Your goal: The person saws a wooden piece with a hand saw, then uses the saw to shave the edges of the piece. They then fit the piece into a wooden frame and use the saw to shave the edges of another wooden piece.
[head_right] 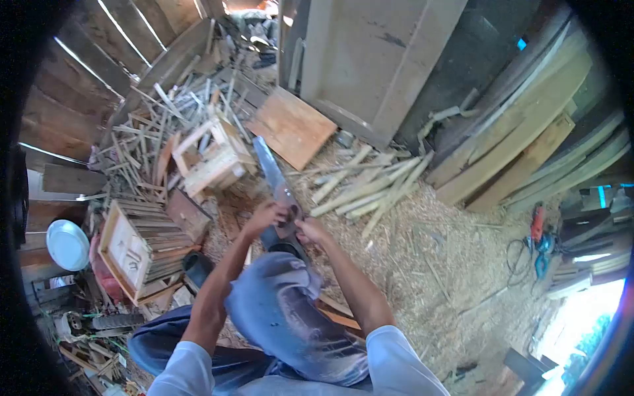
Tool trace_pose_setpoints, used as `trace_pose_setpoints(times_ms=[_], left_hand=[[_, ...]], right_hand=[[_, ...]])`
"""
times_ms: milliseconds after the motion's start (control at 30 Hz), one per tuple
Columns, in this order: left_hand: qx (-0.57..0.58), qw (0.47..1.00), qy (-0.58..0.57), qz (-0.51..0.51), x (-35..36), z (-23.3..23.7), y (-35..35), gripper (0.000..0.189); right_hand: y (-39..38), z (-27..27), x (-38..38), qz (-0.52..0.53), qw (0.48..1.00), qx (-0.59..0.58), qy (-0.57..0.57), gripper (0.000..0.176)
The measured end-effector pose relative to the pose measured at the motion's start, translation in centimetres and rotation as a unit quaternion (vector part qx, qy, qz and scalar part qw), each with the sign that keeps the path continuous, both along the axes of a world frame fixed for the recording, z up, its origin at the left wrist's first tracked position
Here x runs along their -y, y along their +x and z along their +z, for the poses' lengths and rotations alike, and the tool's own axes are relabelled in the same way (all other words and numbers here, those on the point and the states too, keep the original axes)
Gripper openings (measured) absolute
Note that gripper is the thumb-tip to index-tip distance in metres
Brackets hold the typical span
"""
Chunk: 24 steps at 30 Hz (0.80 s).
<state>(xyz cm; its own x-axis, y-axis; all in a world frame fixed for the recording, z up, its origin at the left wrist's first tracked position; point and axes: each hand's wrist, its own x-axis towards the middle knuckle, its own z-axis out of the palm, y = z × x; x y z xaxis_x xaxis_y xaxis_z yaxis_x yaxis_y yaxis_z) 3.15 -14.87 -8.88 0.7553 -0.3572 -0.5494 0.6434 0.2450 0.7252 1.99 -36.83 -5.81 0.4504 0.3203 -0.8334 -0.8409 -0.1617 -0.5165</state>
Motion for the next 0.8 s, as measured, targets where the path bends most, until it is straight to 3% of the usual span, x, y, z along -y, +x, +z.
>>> trace_pose_setpoints(times_ms=[33,100,133,167,200,233,300,333,400,533,600,700,733,767,800], left_hand=[[-0.007,1.0,-0.012,-0.002,1.4,0.2,0.7,0.03],[0.08,0.973,0.218,0.007,3.4,0.8,2.2,0.026],[0.076,0.975,0.211,0.005,4.3,1.8,2.7,0.026],[0.185,0.932,0.31,-0.045,5.1,2.9,3.1,0.024],[0.289,0.864,0.402,-0.093,6.0,3.4,3.4,0.022],[0.286,0.866,0.399,-0.092,6.8,3.2,3.7,0.022],[0.348,0.809,0.441,-0.171,8.3,2.9,4.1,0.019],[0.348,0.81,0.439,-0.171,9.0,3.0,3.9,0.019],[0.376,0.773,0.454,-0.236,10.4,2.7,3.0,0.026],[0.412,0.739,0.467,-0.255,11.6,0.7,0.9,0.045],[0.412,0.739,0.471,-0.249,11.6,-0.2,1.0,0.045],[0.401,0.756,0.465,-0.227,11.6,-1.4,1.0,0.041],[0.393,0.773,0.451,-0.211,11.7,-1.6,1.2,0.038],[0.394,0.773,0.452,-0.208,11.8,-1.3,1.3,0.038],[0.377,0.791,0.44,-0.194,11.8,-0.9,1.5,0.034]], right_hand=[[0.1,0.7,1.0,0.0,0.999,0.04,-0.022,0.029],[0.9,2.3,3.0,-0.002,0.996,0.077,-0.049,0.028],[1.3,2.9,4.9,-0.014,0.989,0.136,-0.049,0.027],[1.8,3.5,6.6,-0.023,0.98,0.194,-0.049,0.028],[2.6,3.3,8.3,0.033,0.943,0.295,-0.151,0.028],[3.5,2.9,10.0,0.09,0.882,0.39,-0.248,0.029],[5.4,2.5,12.9,0.124,0.823,0.47,-0.294,0.033],[5.9,2.4,13.4,0.124,0.823,0.469,-0.296,0.033],[7.1,2.6,14.3,0.233,0.69,0.514,-0.454,0.037],[9.9,2.5,15.1,0.19,0.699,0.42,-0.547,0.039],[11.7,1.9,15.9,0.028,0.765,0.338,-0.547,0.039],[12.7,-0.4,18.4,0.089,0.75,0.365,-0.544,0.035],[12.8,-2.5,20.1,0.09,0.713,0.423,-0.552,0.028],[12.9,-2.2,20.8,0.09,0.712,0.426,-0.551,0.028],[13.1,-1.9,21.2,0.077,0.742,0.411,-0.524,0.028]])
